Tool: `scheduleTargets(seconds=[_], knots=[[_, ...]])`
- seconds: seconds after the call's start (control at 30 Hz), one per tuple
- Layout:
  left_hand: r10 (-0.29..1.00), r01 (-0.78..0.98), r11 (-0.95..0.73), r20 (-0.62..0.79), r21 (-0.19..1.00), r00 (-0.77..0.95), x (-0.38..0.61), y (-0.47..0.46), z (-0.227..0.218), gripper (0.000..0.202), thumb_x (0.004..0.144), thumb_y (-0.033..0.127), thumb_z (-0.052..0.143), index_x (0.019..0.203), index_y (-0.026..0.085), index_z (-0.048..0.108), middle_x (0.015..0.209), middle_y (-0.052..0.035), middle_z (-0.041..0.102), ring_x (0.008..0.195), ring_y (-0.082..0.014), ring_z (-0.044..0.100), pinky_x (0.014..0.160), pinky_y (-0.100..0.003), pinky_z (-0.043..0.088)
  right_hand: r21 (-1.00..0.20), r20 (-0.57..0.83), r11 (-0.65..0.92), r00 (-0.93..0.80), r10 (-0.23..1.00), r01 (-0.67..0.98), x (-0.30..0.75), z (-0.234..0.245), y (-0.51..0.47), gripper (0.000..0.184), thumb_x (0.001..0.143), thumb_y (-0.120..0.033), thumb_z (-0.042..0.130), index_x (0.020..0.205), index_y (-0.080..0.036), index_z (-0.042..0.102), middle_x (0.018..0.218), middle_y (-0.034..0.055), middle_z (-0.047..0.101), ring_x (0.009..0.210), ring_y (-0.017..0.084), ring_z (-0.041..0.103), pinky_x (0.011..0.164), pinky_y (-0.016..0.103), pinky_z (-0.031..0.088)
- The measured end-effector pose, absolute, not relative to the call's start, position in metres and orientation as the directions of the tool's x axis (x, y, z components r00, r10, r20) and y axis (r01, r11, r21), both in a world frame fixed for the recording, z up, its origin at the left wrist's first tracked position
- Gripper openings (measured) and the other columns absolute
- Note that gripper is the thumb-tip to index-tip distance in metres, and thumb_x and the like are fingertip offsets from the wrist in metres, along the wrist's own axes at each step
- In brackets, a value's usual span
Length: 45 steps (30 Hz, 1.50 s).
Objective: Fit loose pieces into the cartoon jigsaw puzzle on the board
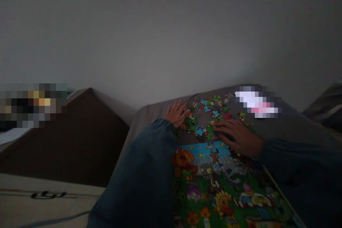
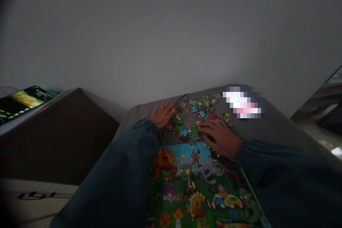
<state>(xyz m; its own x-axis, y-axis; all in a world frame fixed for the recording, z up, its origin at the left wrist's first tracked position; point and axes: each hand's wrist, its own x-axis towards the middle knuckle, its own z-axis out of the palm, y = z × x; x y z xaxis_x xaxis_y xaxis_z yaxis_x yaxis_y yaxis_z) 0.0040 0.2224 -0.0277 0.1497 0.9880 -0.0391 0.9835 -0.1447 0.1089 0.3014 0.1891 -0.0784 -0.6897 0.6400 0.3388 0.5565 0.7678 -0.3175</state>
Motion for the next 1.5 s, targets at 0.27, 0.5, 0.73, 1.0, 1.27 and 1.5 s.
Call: scheduleTargets(seconds=[0.27, 0.5, 0.73, 1.0, 1.27, 1.5], knots=[[0.99, 0.996, -0.085, -0.109, 0.037, 0.089, -0.029, 0.183, -0.053, 0.071, 0.1, 0.063, 0.018, 0.16, 0.025, 0.013, 0.168, -0.004, 0.011, 0.154, -0.0229, 0.009, 0.124, -0.047, 0.017, -0.33, 0.341, 0.756, -0.676, 0.653, 0.565, 0.3, -0.076, 0.187, 0.034, 0.098, -0.034, 0.045, 0.119, -0.026, 0.07, 0.135, 0.0104, 0.063, 0.124, 0.032, 0.056, 0.1, 0.058, 0.042], [0.99, 0.995, -0.101, -0.102, 0.019, 0.102, -0.028, 0.169, -0.056, 0.067, 0.102, 0.06, 0.019, 0.16, 0.028, 0.015, 0.168, -0.0024, 0.013, 0.154, -0.0229, 0.011, 0.124, -0.048, 0.018, -0.338, 0.338, 0.755, -0.677, 0.654, 0.561, 0.299, -0.075, 0.187, 0.034, 0.098, -0.035, 0.044, 0.118, -0.026, 0.07, 0.134, 0.0097, 0.064, 0.123, 0.032, 0.056, 0.101, 0.059, 0.042], [0.99, 0.995, -0.1, -0.101, 0.006, 0.1, -0.026, 0.153, -0.055, 0.065, 0.102, 0.061, 0.017, 0.16, 0.032, 0.017, 0.168, -0.0019, 0.013, 0.155, -0.0258, 0.011, 0.123, -0.052, 0.018, -0.333, 0.32, 0.759, -0.689, 0.65, 0.56, 0.301, -0.078, 0.189, 0.033, 0.098, -0.036, 0.045, 0.12, -0.025, 0.069, 0.136, 0.0091, 0.062, 0.126, 0.032, 0.055, 0.103, 0.06, 0.041], [0.989, 0.995, -0.104, -0.104, 0.0, 0.103, -0.018, 0.143, -0.055, 0.067, 0.1, 0.065, 0.017, 0.16, 0.033, 0.018, 0.168, -0.0036, 0.012, 0.154, -0.0299, 0.008, 0.123, -0.055, 0.016, -0.333, 0.322, 0.756, -0.685, 0.653, 0.564, 0.303, -0.081, 0.189, 0.035, 0.099, -0.038, 0.045, 0.122, -0.026, 0.068, 0.137, 0.0094, 0.062, 0.126, 0.032, 0.055, 0.103, 0.06, 0.041], [0.989, 0.992, -0.124, -0.078, 0.0, 0.124, -0.002, 0.144, -0.05, 0.061, 0.1, 0.064, 0.014, 0.156, 0.043, 0.024, 0.168, -0.0038, 0.012, 0.154, -0.0283, 0.009, 0.121, -0.059, 0.018, -0.318, 0.317, 0.758, -0.689, 0.652, 0.57, 0.302, -0.08, 0.189, 0.035, 0.1, -0.038, 0.045, 0.122, -0.025, 0.068, 0.138, 0.0089, 0.061, 0.127, 0.032, 0.054, 0.104, 0.059, 0.041], [0.987, 0.989, -0.146, -0.061, 0.011, 0.146, -0.001, 0.145, -0.05, 0.063, 0.099, 0.067, 0.015, 0.157, 0.043, 0.021, 0.168, -0.0016, 0.014, 0.154, -0.0315, 0.011, 0.12, -0.062, 0.017, -0.322, 0.334, 0.754, -0.677, 0.656, 0.572, 0.301, -0.08, 0.188, 0.034, 0.099, -0.037, 0.046, 0.121, -0.027, 0.069, 0.137, 0.0082, 0.062, 0.125, 0.032, 0.056, 0.104, 0.059, 0.041]])
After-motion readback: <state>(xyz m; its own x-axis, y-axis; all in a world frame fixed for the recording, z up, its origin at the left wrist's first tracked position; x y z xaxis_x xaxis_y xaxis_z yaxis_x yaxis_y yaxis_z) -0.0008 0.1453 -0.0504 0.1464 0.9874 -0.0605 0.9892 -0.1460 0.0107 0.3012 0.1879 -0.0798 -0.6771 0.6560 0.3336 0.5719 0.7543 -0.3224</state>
